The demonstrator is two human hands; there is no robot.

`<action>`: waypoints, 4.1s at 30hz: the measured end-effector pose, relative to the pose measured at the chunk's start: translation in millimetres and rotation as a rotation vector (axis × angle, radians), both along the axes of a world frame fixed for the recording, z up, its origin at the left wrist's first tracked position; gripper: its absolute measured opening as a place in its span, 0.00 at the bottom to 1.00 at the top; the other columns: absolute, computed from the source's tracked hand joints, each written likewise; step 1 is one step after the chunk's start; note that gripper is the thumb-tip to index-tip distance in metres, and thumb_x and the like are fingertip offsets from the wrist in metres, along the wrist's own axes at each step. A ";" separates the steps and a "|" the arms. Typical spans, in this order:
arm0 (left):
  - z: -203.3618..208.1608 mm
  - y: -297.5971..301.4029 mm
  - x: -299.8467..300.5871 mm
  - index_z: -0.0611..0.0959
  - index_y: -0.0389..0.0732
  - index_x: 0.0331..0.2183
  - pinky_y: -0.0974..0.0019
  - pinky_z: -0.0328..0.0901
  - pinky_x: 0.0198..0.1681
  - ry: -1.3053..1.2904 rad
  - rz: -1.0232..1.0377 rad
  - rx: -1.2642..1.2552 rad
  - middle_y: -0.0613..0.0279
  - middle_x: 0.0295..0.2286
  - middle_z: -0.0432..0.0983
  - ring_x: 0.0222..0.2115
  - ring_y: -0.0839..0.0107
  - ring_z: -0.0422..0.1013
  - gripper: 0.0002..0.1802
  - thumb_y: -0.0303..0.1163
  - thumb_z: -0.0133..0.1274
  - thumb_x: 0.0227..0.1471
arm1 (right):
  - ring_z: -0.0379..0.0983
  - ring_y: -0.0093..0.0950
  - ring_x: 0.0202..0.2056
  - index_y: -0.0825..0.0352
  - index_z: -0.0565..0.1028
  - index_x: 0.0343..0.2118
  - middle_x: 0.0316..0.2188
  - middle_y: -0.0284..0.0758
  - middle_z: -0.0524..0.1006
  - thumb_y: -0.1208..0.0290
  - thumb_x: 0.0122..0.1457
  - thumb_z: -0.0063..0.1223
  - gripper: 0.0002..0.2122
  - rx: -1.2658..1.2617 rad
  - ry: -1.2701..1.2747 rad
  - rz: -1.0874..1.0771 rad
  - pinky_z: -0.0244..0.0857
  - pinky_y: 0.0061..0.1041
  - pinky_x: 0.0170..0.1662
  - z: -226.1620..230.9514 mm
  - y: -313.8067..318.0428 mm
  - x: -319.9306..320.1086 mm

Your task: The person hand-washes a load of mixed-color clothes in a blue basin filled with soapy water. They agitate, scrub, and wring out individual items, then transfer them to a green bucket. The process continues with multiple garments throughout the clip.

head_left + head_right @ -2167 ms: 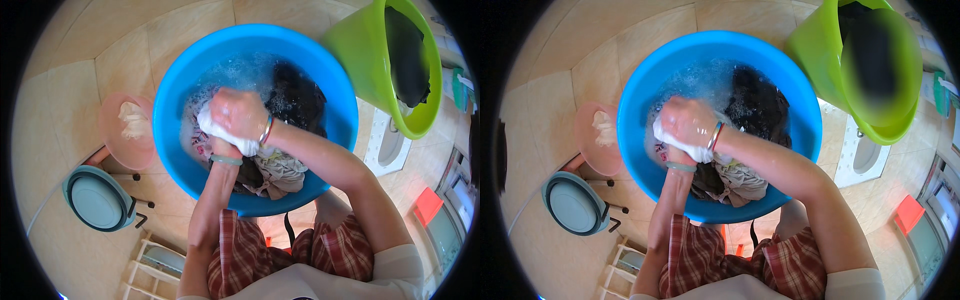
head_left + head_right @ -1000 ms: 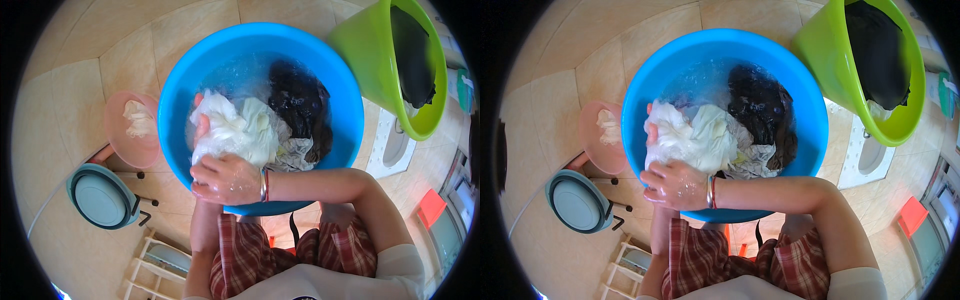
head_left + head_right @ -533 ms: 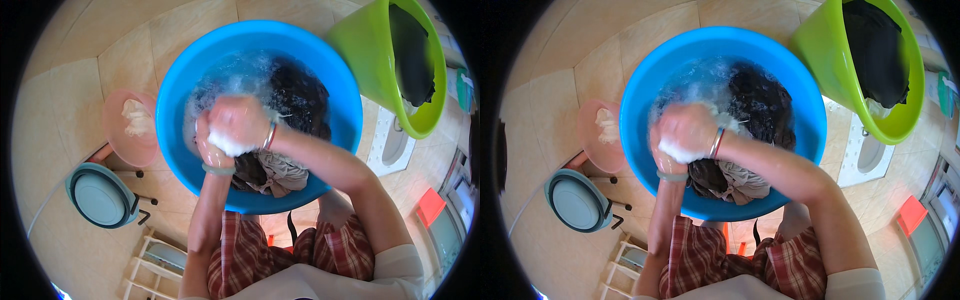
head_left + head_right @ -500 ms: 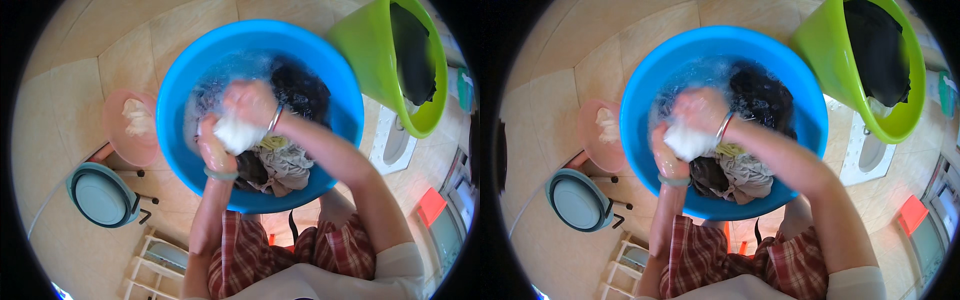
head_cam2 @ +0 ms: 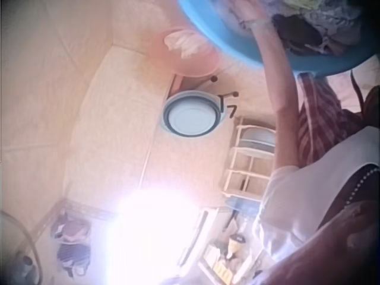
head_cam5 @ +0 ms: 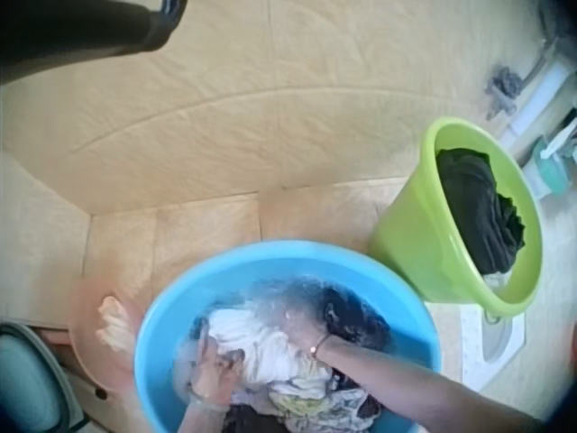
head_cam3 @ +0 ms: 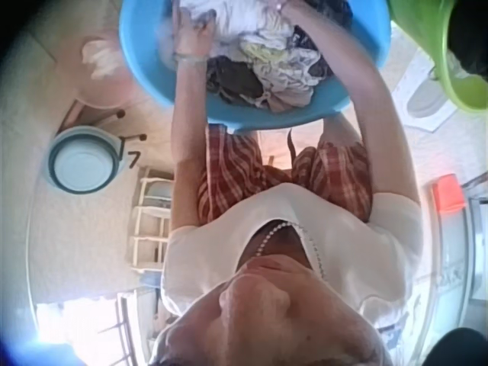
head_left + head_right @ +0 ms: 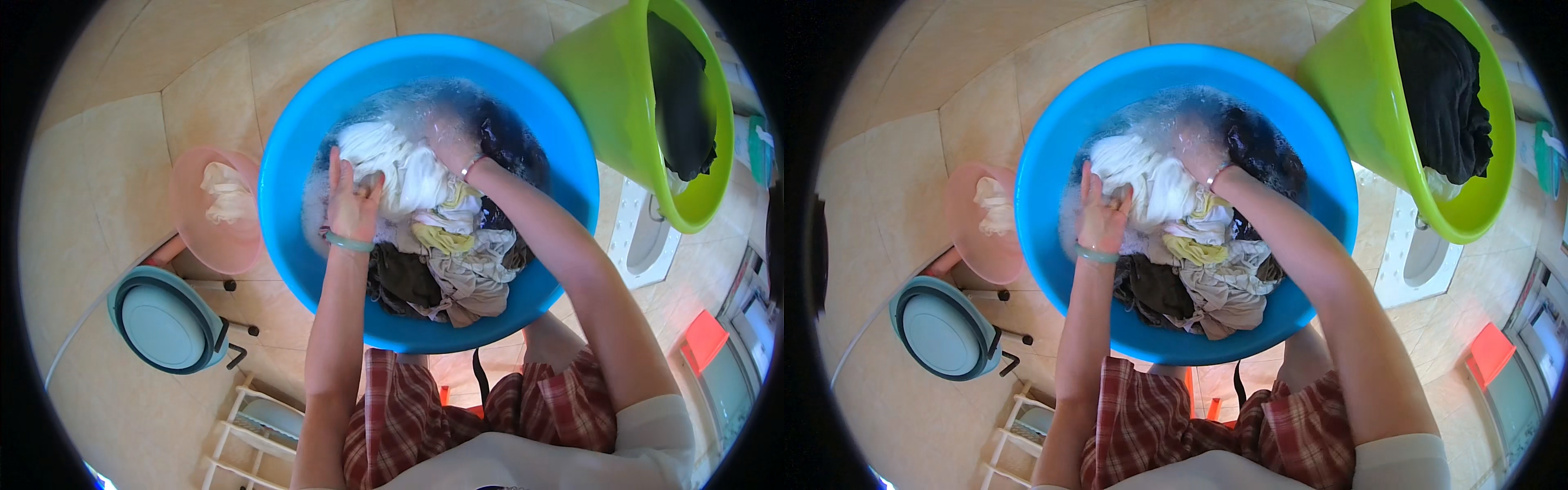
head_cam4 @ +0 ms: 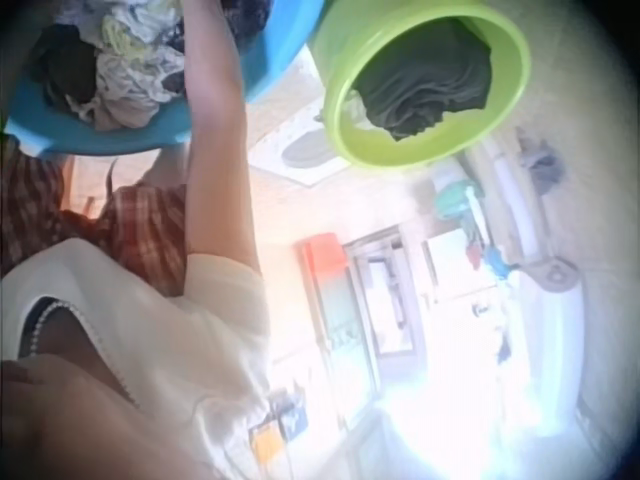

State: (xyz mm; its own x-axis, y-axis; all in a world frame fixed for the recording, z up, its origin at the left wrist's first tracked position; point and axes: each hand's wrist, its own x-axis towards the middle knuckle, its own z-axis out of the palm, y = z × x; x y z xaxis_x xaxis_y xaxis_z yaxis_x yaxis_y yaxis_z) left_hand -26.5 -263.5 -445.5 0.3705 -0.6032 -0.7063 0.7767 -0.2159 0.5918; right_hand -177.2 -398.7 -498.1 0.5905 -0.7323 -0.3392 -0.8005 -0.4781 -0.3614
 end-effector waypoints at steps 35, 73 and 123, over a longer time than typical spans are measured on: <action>47.1 4.7 -29.6 0.72 0.38 0.50 0.61 0.64 0.53 -0.256 0.014 0.086 0.58 0.46 0.73 0.46 0.64 0.70 0.27 0.48 0.51 0.58 | 0.75 0.44 0.30 0.62 0.77 0.29 0.30 0.41 0.78 0.60 0.59 0.48 0.11 0.027 -0.603 -0.089 0.69 0.41 0.34 51.5 14.6 19.2; 34.0 21.0 1.4 0.70 0.46 0.53 0.57 0.68 0.48 0.293 0.095 -0.394 0.59 0.44 0.73 0.46 0.61 0.70 0.23 0.46 0.47 0.60 | 0.74 0.27 0.25 0.60 0.72 0.19 0.23 0.28 0.71 0.69 0.44 0.61 0.07 -0.134 -1.054 0.138 0.68 0.27 0.24 156.7 87.5 68.6; 93.4 6.2 -23.3 0.77 0.42 0.42 0.60 0.68 0.47 0.010 0.075 -0.045 0.61 0.41 0.76 0.43 0.65 0.73 0.18 0.45 0.48 0.58 | 0.75 0.39 0.24 0.61 0.75 0.22 0.25 0.34 0.76 0.63 0.51 0.55 0.08 -0.214 -0.686 0.046 0.68 0.35 0.23 94.2 25.5 37.0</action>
State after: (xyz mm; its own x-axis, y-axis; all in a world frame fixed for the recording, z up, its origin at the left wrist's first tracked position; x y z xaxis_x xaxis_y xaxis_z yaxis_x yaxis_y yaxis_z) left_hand -49.7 -257.4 -352.1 0.4091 -0.6048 -0.6833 0.7955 -0.1304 0.5917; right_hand -140.1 -373.2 -403.9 0.6512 -0.7102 0.2674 -0.4036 -0.6225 -0.6705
